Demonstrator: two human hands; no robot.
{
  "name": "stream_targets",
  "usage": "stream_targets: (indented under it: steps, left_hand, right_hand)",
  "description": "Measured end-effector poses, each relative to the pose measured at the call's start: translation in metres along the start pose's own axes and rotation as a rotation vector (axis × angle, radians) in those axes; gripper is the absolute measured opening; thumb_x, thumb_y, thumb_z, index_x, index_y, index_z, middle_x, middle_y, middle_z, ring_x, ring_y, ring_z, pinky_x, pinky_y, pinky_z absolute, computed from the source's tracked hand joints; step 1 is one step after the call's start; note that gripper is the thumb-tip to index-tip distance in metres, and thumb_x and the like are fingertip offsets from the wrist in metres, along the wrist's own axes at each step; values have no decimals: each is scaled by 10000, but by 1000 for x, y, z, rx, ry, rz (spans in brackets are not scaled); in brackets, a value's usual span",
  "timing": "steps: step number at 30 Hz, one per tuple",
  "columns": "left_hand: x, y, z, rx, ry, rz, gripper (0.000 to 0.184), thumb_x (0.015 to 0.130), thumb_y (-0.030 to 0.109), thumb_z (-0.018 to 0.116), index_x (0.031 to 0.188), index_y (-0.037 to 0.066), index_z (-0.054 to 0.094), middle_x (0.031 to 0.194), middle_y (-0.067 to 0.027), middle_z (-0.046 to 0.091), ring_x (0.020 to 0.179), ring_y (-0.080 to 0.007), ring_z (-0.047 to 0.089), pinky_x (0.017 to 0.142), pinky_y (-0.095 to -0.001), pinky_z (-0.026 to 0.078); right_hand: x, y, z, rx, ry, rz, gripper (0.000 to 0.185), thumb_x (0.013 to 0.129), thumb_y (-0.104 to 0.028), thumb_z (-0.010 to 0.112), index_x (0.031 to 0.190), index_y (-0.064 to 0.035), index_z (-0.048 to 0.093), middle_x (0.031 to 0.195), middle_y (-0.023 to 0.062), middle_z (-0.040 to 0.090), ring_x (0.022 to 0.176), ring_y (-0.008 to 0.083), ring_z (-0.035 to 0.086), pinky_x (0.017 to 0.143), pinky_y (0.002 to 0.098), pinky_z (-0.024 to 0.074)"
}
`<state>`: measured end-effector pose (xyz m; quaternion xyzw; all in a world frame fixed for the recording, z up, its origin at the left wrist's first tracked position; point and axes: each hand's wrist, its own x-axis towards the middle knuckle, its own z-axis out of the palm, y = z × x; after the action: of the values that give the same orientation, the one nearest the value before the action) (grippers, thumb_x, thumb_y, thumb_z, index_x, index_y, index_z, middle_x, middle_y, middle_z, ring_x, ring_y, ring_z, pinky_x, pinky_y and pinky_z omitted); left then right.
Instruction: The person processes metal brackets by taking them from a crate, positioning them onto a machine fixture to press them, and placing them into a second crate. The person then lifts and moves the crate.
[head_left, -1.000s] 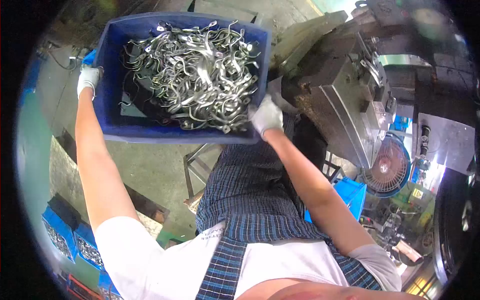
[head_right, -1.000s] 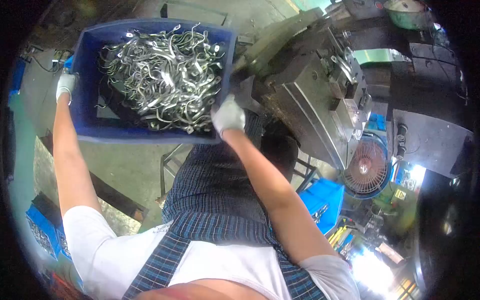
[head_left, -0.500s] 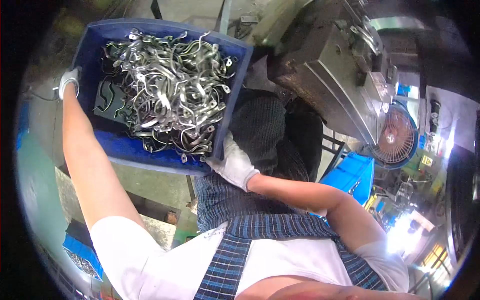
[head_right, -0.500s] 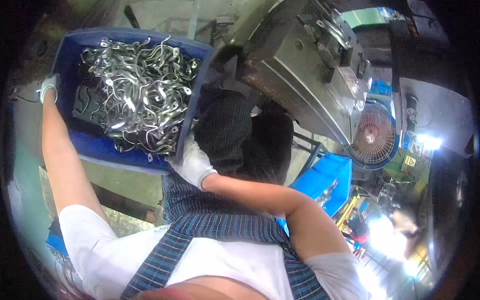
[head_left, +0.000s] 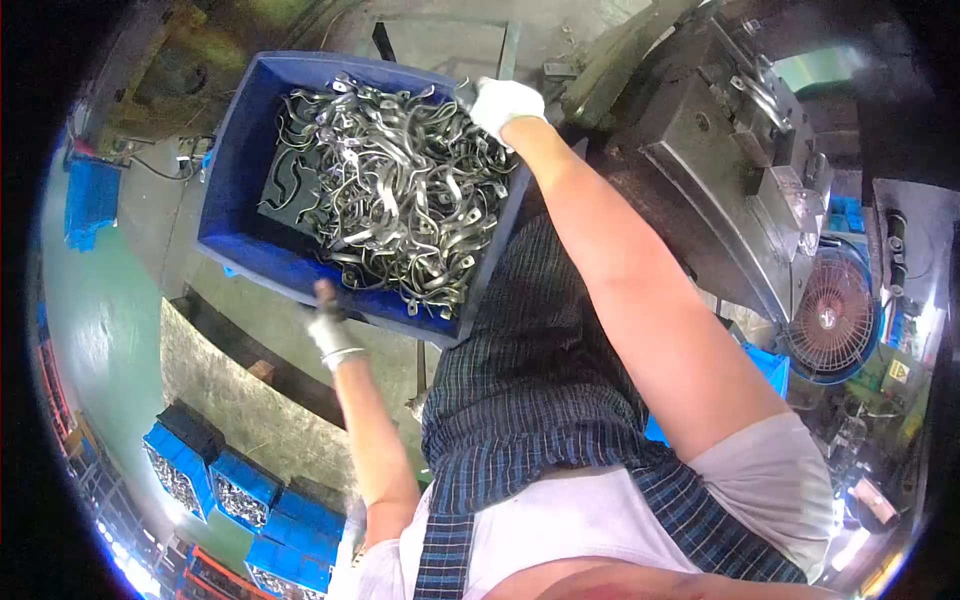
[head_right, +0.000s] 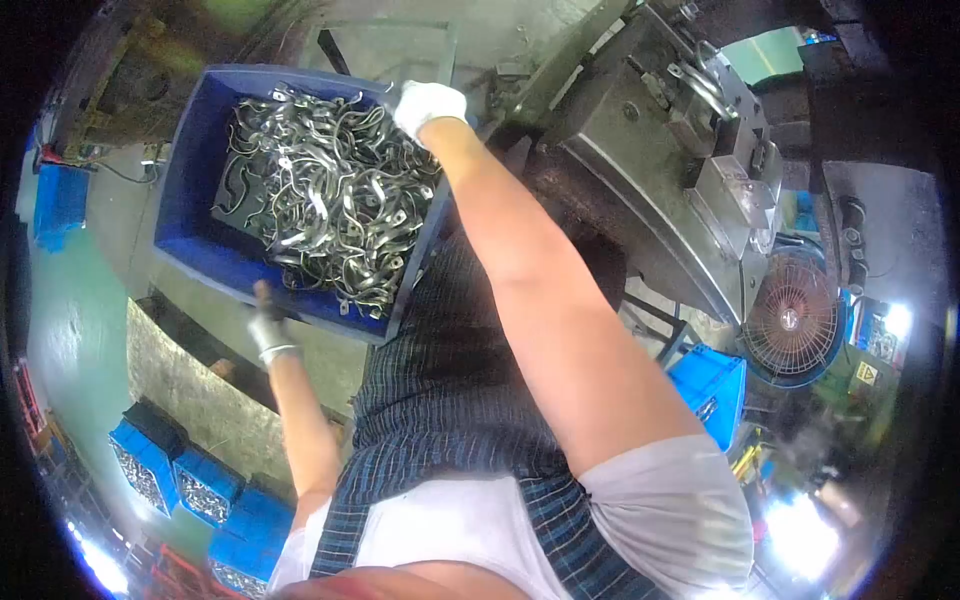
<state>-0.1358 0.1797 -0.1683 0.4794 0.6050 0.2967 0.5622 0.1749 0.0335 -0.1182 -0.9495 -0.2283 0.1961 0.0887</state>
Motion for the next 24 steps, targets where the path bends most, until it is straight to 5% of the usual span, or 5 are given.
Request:
stream_targets:
  steps: [7,12,18,21,24]
  left_hand:
    - [37,-17,12,75,-140,158,492,617,-14,546,1094,-23,429,893,-108,547,755,-208,517,724,-301,421]
    - [95,-4,15,404,-254,319,439,618,41,514,1047,-38,465,845,-124,571,649,-213,527,634,-304,440]
    - [120,13,26,58,-542,99,473,644,-47,522,1100,-13,402,899,-105,556,728,-201,533,641,-298,435]
    - [124,21,29,180,-612,187,428,702,43,578,1089,-12,404,951,-132,545,779,-217,529,678,-310,429]
    - [99,57,38,819,-388,431,446,749,189,611,1086,-12,398,970,-157,542,803,-253,531,703,-329,431]
  right_hand:
    - [-13,21,26,-15,241,-14,289,786,-316,439,908,-79,549,791,173,596,764,326,576,666,415,446]
    - [-48,31,33,-17,181,111,309,807,-333,414,880,-62,543,784,167,599,755,323,579,662,411,450]
    - [-103,35,36,22,76,220,335,812,-345,405,915,-54,533,816,174,598,795,318,577,705,400,448]
    - [-115,36,32,43,4,233,344,816,-340,399,948,-49,525,853,176,595,822,322,572,722,399,444]
    - [-117,40,30,41,-22,200,370,826,-369,388,957,-49,521,856,176,594,828,323,570,724,402,441]
